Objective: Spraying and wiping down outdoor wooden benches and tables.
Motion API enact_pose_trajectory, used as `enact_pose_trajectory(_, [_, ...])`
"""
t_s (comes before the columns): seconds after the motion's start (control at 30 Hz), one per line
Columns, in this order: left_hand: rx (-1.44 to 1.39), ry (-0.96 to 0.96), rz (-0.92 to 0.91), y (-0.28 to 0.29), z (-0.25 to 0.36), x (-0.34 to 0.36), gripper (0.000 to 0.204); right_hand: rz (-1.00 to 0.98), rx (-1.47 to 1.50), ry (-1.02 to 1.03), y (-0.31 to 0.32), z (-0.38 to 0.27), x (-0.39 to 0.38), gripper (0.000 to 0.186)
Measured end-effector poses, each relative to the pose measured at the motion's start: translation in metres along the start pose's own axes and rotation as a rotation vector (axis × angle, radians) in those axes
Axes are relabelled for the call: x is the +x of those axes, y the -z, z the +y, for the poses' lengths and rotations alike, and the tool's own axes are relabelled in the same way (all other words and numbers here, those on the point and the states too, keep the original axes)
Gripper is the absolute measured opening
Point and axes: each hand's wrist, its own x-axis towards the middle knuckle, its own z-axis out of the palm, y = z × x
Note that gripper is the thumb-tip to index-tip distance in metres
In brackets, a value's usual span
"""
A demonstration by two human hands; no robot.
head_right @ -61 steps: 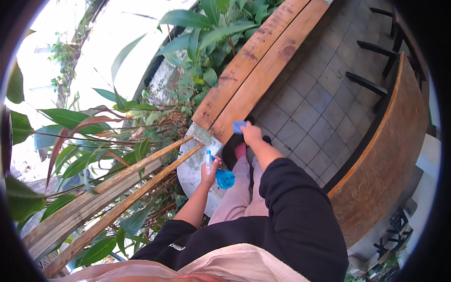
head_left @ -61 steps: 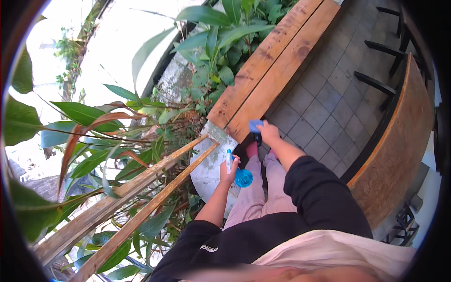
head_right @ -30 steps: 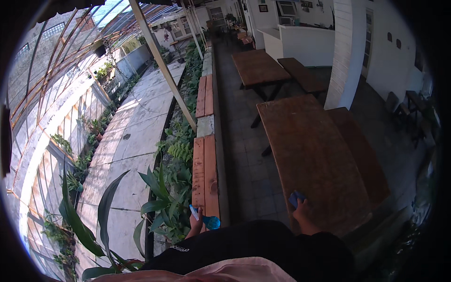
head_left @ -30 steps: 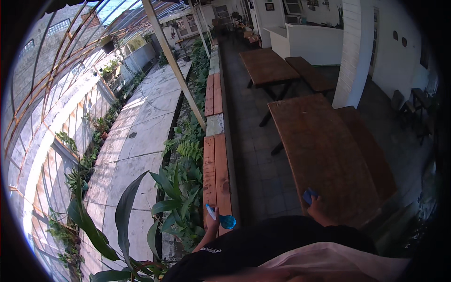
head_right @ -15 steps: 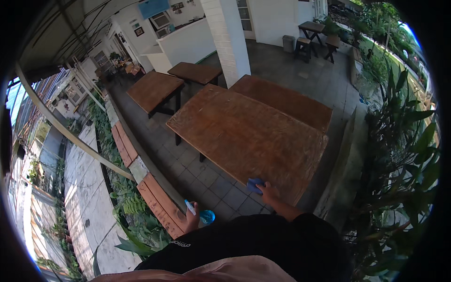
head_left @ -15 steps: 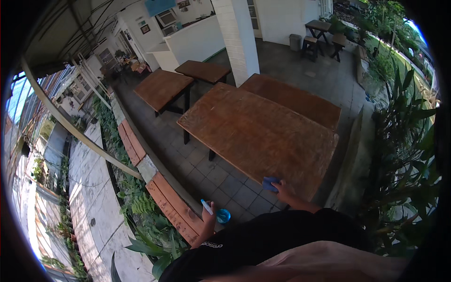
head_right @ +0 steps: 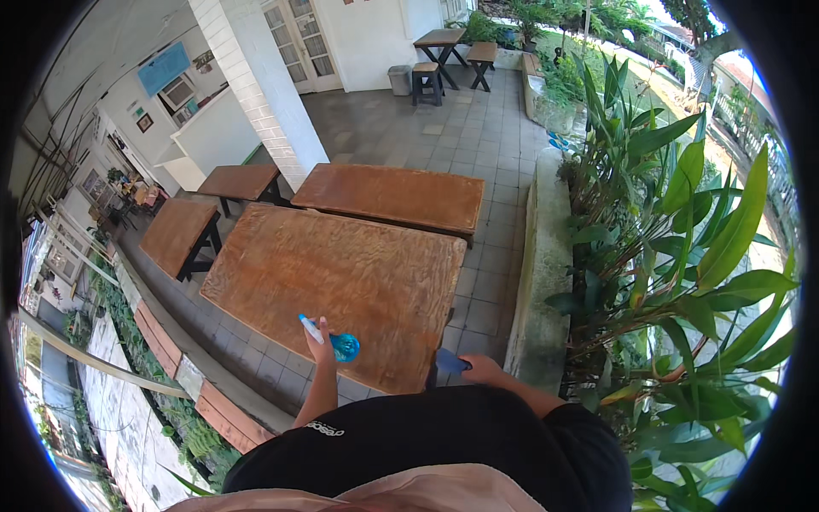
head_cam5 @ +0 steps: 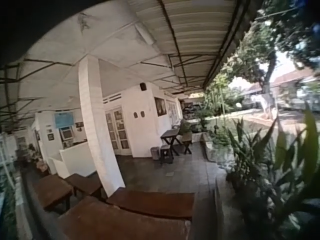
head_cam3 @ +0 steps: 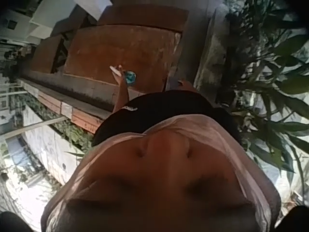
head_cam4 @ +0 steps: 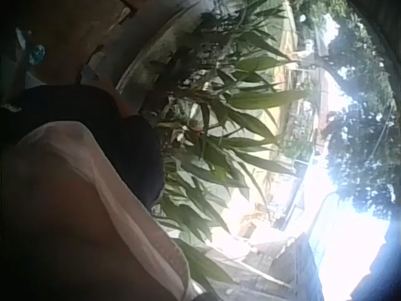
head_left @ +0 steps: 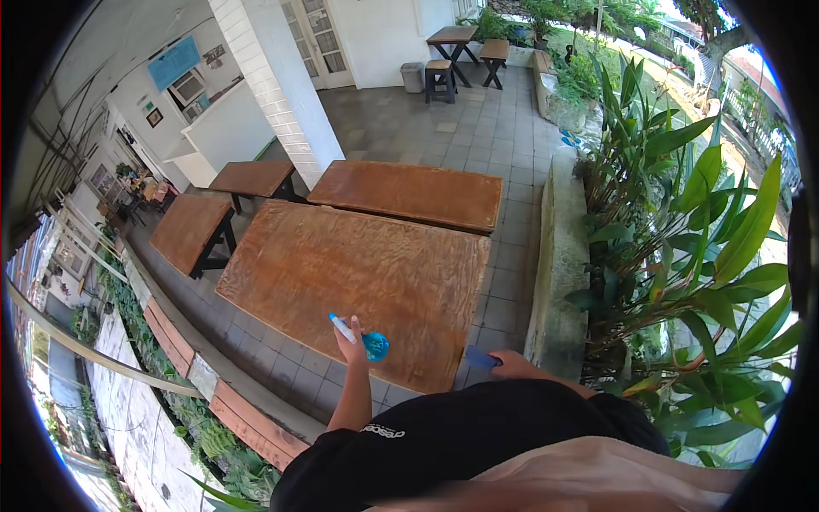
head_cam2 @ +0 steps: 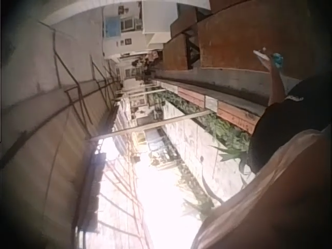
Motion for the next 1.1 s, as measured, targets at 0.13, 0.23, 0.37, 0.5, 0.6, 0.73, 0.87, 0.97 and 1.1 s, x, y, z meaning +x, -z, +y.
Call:
enact_pose_trajectory(0.13, [0.017, -0.047, 0.045, -0.07, -0.036, -0.008, 0.051, 0.061, 0.122, -0.174, 0.073, 0.071, -0.051, 0.051])
enact_pose_trajectory(0.23, [0.107, -0.022, 0.054, -0.126, -0.048, -0.016, 0.053, 0.285, -0.02, -0.265, 0.104, 0.108, -0.081, 0.053])
enact_pose_trajectory(0.37, [0.375, -0.146, 0.194, -0.164, -0.052, -0.015, 0.051, 0.236, 0.058, -0.387, 0.139, 0.131, -0.082, 0.054])
enact_pose_trajectory(0.5, [0.401, -0.13, 0.193, -0.181, -0.059, 0.002, 0.051, 0.194, 0.23, -0.457, 0.151, 0.15, -0.028, 0.055])
enact_pose_trajectory(0.6, [0.421, -0.118, 0.192, -0.197, -0.057, 0.009, 0.053, 0.183, 0.432, -0.446, 0.167, 0.15, 0.025, 0.053])
enact_pose_trajectory(0.73, [0.471, -0.124, 0.18, -0.213, -0.065, 0.022, 0.053, 0.206, 0.697, -0.375, 0.208, 0.192, 0.102, 0.049])
enact_pose_trajectory(0.87, [0.539, -0.1, 0.131, -0.262, -0.079, 0.05, 0.053, 0.232, 0.898, -0.513, 0.286, 0.22, 0.163, 0.048])
enact_pose_trajectory(0.97, [0.528, -0.049, 0.196, -0.315, -0.081, 0.085, 0.054, 0.297, 0.822, -0.56, 0.336, 0.251, 0.208, 0.042])
enact_pose_trajectory(1.1, [0.183, -0.043, 0.107, -0.425, -0.081, 0.147, 0.047, 0.503, 1.001, -0.521, 0.395, 0.285, 0.253, 0.032])
